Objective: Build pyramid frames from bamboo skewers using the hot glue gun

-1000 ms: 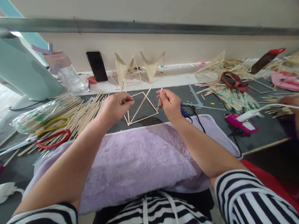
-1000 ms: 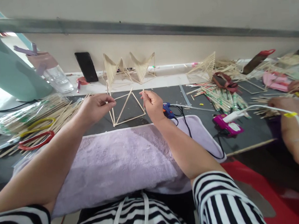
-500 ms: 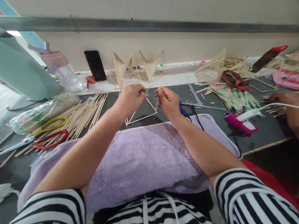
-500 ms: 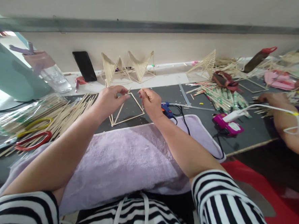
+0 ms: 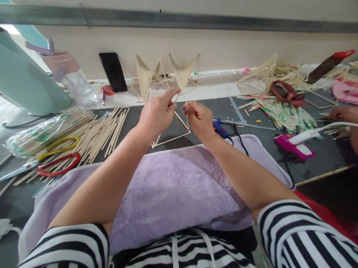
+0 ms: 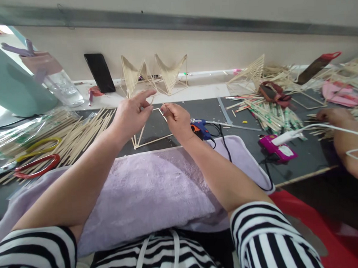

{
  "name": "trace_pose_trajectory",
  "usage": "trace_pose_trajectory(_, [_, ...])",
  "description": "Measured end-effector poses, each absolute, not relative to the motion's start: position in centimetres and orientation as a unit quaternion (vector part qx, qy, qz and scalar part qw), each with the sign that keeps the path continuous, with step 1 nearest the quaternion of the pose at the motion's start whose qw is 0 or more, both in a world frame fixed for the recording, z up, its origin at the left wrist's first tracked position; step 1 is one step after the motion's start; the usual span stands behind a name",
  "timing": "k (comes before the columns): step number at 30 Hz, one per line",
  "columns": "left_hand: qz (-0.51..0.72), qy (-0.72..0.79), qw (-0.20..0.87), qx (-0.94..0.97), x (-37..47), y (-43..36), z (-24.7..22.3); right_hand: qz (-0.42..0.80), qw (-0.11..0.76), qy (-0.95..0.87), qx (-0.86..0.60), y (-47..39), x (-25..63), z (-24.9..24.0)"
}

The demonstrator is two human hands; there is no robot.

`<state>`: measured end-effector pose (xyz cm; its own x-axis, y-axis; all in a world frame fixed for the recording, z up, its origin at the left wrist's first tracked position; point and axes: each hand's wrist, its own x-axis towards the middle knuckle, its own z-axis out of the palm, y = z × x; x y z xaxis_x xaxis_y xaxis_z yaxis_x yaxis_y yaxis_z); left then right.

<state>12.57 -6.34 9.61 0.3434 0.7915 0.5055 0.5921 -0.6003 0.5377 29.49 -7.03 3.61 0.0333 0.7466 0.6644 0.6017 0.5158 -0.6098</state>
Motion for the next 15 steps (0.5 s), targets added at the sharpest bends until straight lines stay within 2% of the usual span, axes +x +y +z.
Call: trace_pose_trajectory(15, [0.352, 0.412, 0.097, 0.835, 14.4, -5.5, 10.3, 0.061, 0.538, -0.693, -0.476, -6.7, 29.8, 3.8])
